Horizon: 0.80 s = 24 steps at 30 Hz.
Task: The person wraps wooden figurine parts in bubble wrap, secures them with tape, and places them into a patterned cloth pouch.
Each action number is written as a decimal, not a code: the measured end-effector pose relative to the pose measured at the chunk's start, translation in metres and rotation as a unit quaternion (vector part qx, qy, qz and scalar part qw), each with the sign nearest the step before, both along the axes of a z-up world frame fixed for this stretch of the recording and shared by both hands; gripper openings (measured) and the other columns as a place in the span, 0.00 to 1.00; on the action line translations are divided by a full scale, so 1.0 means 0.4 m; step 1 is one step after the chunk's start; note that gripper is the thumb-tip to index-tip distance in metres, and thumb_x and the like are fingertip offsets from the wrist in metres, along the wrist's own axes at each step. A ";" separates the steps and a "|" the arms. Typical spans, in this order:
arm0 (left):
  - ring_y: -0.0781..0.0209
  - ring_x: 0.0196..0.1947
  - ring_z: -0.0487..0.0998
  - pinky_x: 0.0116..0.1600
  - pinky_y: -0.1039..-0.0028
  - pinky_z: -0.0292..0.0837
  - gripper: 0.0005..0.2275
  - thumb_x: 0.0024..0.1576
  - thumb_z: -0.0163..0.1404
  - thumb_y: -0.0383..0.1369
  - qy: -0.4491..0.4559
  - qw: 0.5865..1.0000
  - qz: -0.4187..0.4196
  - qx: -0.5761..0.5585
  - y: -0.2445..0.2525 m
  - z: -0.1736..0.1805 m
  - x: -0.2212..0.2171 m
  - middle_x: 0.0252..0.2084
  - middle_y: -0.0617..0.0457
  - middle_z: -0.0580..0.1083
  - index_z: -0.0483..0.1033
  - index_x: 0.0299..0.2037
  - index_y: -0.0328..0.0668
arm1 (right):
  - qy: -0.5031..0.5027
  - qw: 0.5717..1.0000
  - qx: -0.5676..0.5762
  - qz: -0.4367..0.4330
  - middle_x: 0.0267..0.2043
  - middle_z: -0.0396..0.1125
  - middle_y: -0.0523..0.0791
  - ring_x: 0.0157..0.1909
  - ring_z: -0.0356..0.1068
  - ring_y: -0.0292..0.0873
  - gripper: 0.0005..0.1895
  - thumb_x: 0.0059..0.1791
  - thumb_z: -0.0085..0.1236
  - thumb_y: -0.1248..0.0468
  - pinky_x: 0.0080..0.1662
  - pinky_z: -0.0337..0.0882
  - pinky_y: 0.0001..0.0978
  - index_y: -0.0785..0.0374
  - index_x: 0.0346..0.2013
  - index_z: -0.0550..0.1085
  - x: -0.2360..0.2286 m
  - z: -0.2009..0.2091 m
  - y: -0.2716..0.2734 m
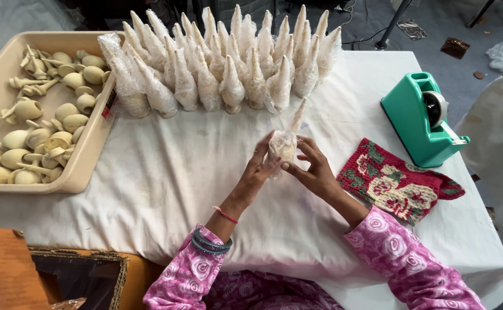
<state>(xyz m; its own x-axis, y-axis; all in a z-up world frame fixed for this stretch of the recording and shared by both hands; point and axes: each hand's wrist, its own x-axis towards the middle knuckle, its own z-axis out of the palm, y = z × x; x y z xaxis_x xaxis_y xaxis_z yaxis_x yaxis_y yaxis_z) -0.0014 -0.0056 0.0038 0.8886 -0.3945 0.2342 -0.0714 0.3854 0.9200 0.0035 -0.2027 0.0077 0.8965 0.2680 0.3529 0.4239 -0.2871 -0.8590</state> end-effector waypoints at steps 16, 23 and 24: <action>0.72 0.48 0.75 0.53 0.74 0.76 0.26 0.62 0.49 0.51 0.113 0.994 -0.003 -0.005 -0.010 -0.045 0.019 0.51 0.59 0.73 0.65 0.65 0.45 | -0.106 0.992 -0.030 -0.053 0.51 0.71 0.47 0.47 0.75 0.42 0.29 0.44 0.73 0.63 0.44 0.78 0.32 0.66 0.56 0.71 -0.026 -0.028 0.023; 0.76 0.36 0.69 0.44 0.79 0.70 0.24 0.64 0.51 0.48 0.093 0.995 0.036 -0.017 -0.010 -0.038 0.015 0.41 0.60 0.70 0.66 0.64 0.42 | -0.170 0.977 -0.085 -0.096 0.63 0.60 0.57 0.58 0.67 0.53 0.42 0.43 0.71 0.60 0.52 0.74 0.41 0.69 0.67 0.61 -0.053 0.044 0.054; 0.75 0.35 0.69 0.43 0.78 0.70 0.23 0.65 0.51 0.48 0.082 0.996 0.031 -0.029 -0.014 -0.040 0.015 0.40 0.59 0.69 0.66 0.64 0.41 | -0.199 0.969 -0.111 -0.093 0.64 0.59 0.58 0.60 0.65 0.56 0.43 0.45 0.69 0.60 0.55 0.72 0.44 0.70 0.69 0.59 -0.051 0.036 0.052</action>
